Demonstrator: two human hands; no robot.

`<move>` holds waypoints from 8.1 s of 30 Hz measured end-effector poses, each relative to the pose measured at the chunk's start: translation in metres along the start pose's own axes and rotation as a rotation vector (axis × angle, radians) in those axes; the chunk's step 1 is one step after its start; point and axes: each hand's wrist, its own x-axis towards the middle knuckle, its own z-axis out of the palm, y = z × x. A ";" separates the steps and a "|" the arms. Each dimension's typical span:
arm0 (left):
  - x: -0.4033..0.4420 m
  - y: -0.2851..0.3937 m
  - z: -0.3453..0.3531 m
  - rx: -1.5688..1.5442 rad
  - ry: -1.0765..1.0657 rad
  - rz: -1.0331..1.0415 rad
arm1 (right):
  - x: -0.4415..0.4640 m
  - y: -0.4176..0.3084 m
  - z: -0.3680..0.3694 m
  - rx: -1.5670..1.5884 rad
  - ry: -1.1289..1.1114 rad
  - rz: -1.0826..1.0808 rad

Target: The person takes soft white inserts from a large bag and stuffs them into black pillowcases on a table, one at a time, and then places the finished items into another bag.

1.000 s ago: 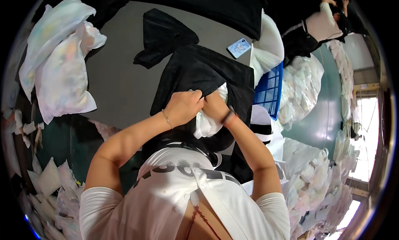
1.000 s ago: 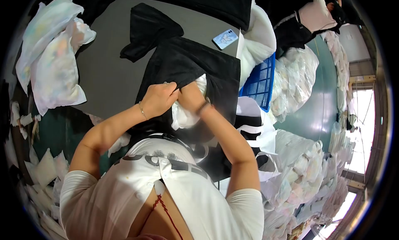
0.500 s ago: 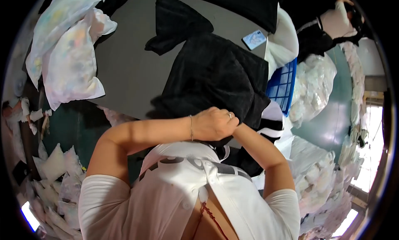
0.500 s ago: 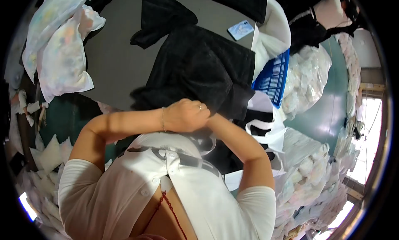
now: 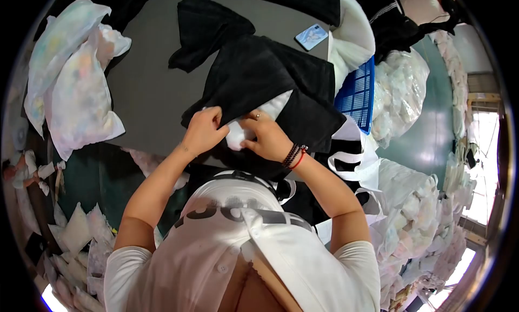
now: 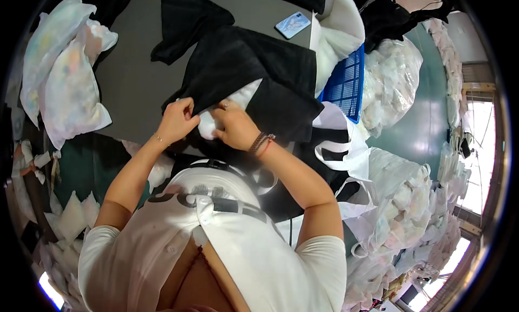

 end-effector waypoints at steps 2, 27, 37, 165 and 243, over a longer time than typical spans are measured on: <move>0.005 0.014 -0.005 -0.046 -0.062 0.021 | 0.001 -0.002 0.008 -0.355 -0.094 0.068; 0.070 0.008 0.004 0.302 0.027 0.396 | 0.025 -0.014 -0.021 -0.476 0.341 -0.041; 0.033 0.020 0.037 0.287 -0.487 0.439 | -0.056 0.016 0.003 -0.621 0.165 0.090; 0.163 0.099 0.172 -0.214 -0.933 0.139 | -0.098 0.039 -0.011 -0.565 1.141 0.448; 0.005 -0.019 0.016 0.286 -0.523 0.121 | -0.404 0.141 0.108 0.943 1.244 1.551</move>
